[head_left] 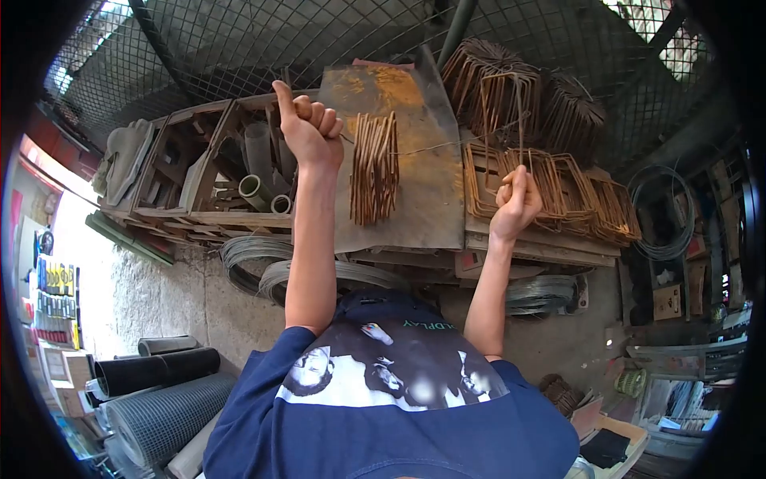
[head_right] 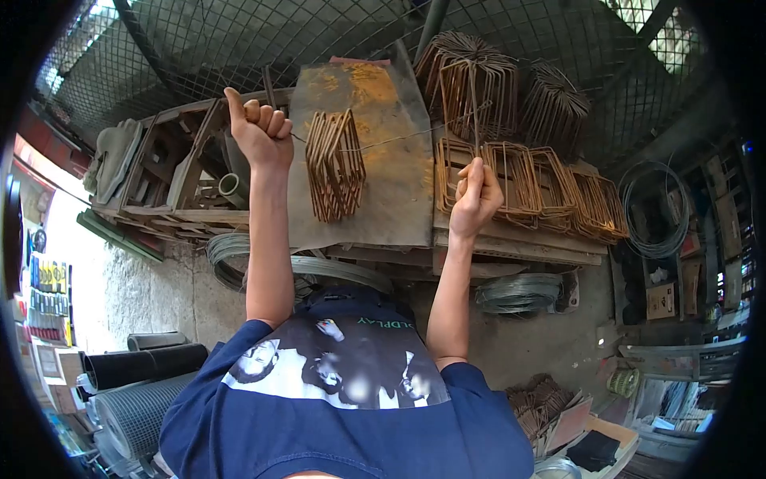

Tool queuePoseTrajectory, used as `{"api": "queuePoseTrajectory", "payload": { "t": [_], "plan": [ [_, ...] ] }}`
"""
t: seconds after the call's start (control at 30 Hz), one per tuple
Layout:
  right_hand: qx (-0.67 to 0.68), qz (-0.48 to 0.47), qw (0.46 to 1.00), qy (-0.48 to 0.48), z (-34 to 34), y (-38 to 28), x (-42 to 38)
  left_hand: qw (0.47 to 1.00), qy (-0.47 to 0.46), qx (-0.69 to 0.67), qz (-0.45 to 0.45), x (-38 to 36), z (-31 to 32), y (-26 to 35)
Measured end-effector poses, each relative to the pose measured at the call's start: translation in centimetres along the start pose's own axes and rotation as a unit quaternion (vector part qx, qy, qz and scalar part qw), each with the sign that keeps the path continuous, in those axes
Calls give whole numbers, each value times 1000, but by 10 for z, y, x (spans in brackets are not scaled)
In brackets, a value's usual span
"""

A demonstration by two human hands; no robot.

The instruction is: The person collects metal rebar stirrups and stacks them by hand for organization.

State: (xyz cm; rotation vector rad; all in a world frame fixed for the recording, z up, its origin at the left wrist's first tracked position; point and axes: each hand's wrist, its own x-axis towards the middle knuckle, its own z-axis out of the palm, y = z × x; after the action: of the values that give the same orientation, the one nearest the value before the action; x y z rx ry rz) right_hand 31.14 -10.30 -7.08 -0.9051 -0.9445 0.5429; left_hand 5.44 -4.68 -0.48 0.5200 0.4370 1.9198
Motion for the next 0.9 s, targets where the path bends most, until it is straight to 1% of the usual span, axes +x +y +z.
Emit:
{"api": "queuePoseTrajectory", "payload": {
  "t": [0.07, 0.13, 0.2, 0.3, 0.37, 0.4, 0.47, 0.5, 0.53, 0.6, 0.63, 0.67, 0.73, 0.77, 0.8, 0.83, 0.87, 0.9],
  "plan": [
    [-5, -9, 1000, -5, 3, 7, -8, 1000, 0, -4, 4, 0, -2, -1],
    [-59, -99, 993, -17, 10, 15, -19, 1000, -2, -9, 7, 1, -1, -2],
    [-123, -194, 973, -34, 17, 20, -30, 1000, -1, -7, 9, 2, -1, -3],
    [-143, -218, 965, -32, 20, 42, -47, 1000, -3, -14, 13, 6, 0, -5],
    [-175, -253, 950, -57, 26, 47, -55, 1000, 5, -11, 22, 8, 2, -7],
    [-175, -253, 950, -57, 30, 52, -58, 1000, 5, -11, 22, 9, 3, -7],
    [-179, -231, 950, -111, 36, 59, -59, 999, 12, -7, 32, 13, 4, -9],
    [-216, -174, 943, -185, 34, 58, -58, 999, 13, -8, 33, 15, 3, -10],
    [-215, -175, 943, -187, 33, 61, -57, 999, 9, -9, 42, 17, 3, -11],
    [-247, -165, 920, -257, 32, 72, -55, 999, 7, -10, 53, 21, 1, -11],
    [-262, -129, 911, -290, 31, 70, -52, 999, 1, -8, 52, 22, 2, -11],
    [-261, -129, 911, -293, 32, 69, -48, 999, -5, -5, 51, 22, 2, -11],
    [-248, -124, 923, -266, 38, 60, -37, 999, -11, -4, 46, 20, 2, -11],
    [-210, -80, 937, -268, 41, 54, -31, 999, -18, -3, 38, 18, 2, -11],
    [-209, -79, 937, -268, 47, 49, -27, 999, -18, -1, 38, 17, 2, -11],
    [-101, 10, 960, -262, 52, 45, -23, 999, -29, 1, 39, 16, 2, -12],
    [8, 98, 963, -250, 56, 41, -20, 998, -40, 3, 40, 15, 2, -13],
    [-52, 11, 958, -281, 60, 38, -16, 998, -40, 3, 39, 13, 2, -13]
  ]
}}
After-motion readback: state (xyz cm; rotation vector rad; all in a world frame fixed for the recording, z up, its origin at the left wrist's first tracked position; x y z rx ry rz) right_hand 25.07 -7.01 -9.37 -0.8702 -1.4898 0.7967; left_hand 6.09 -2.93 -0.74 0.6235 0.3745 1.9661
